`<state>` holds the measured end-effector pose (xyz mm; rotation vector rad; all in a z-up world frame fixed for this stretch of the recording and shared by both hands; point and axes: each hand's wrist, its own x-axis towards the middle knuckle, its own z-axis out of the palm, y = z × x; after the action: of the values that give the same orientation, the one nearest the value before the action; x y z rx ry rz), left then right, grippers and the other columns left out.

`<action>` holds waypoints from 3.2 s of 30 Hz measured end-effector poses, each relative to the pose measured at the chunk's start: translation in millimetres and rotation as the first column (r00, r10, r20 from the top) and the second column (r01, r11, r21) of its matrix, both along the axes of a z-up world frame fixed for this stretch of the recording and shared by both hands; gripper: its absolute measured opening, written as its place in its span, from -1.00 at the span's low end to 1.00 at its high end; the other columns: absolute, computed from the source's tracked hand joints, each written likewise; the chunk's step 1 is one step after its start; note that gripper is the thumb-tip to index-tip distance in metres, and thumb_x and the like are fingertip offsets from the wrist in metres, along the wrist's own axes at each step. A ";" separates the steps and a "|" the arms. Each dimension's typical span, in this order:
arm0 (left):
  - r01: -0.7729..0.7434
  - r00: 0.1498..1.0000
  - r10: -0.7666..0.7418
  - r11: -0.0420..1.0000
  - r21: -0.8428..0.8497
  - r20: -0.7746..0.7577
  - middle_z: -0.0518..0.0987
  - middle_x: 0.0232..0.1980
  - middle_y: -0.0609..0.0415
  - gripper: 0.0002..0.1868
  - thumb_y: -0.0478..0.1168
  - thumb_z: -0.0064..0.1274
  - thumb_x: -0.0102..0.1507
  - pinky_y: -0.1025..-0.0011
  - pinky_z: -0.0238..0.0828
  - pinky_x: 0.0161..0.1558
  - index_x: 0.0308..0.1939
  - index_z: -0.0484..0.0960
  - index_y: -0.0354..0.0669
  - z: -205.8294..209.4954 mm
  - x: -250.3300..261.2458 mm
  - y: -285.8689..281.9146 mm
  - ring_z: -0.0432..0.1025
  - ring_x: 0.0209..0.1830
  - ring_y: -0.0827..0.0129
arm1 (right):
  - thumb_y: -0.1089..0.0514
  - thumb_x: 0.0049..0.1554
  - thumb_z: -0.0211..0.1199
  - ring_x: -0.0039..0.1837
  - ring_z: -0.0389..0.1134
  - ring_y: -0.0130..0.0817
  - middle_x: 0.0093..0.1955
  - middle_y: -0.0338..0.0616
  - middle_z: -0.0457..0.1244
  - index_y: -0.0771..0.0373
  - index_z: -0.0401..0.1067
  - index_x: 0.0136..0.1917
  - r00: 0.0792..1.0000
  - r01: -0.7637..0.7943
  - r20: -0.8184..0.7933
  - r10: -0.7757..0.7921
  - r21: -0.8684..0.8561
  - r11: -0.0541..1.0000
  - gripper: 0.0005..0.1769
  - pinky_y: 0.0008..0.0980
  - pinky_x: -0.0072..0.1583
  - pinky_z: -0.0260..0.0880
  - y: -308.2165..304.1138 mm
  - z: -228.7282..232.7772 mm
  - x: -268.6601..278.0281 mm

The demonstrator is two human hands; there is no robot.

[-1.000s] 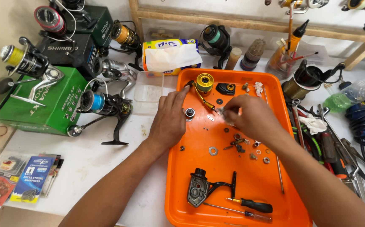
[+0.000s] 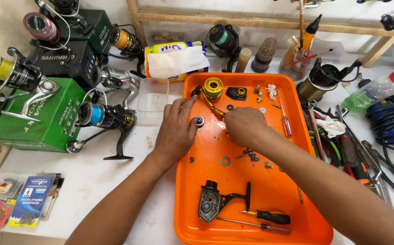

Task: The person cleans small fishing reel parts, including a brass-colored spool and a metal gear, using a white cloth. They wipe the components and place them back into an orange tray filled with other disassembled parts and tools.

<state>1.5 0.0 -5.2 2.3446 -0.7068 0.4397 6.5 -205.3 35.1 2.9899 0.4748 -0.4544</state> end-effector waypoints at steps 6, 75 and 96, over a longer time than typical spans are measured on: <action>-0.004 0.999 0.003 1.000 0.027 0.038 0.34 0.06 -0.08 -0.45 -0.29 -0.13 0.29 0.21 0.23 0.07 0.40 0.28 -0.13 1.2 -1.6 0.2 0.24 -0.09 0.15 | 0.20 0.07 0.23 -0.26 0.40 -0.06 -0.39 0.01 0.30 0.32 0.54 -0.30 0.996 0.084 0.007 -0.087 0.202 0.976 -0.82 -0.06 -0.13 0.45 2.5 37.4 -17.0; 0.509 0.784 -0.598 0.772 0.381 0.166 0.40 -0.17 0.03 -0.82 -0.34 0.01 0.11 0.20 0.21 -0.30 -0.23 0.64 -0.14 13.2 3.7 -161.4 0.19 -0.22 0.05 | -0.05 0.06 0.18 -0.04 0.40 -0.40 -0.11 -0.50 0.41 -0.09 0.54 -0.09 0.840 0.484 0.060 -0.540 0.368 0.794 -0.82 -0.32 0.01 0.33 -145.8 23.0 -164.8; 0.479 0.848 -0.529 0.781 0.401 0.018 0.52 -0.24 -0.01 -0.65 -0.17 0.10 0.12 0.07 0.30 -0.38 -0.01 0.56 -0.02 -10.6 9.3 -176.3 0.30 -0.22 -0.07 | -0.11 0.15 0.14 0.01 0.31 -0.32 -0.14 -0.46 0.31 -0.12 0.48 -0.09 0.974 0.209 0.015 -0.225 0.324 0.923 -0.84 -0.14 -0.07 0.32 -109.4 -11.0 -159.3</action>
<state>10.8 -176.3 -15.8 2.3477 -1.5619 0.2208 -152.8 -314.7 24.1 3.3804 0.2299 -0.3418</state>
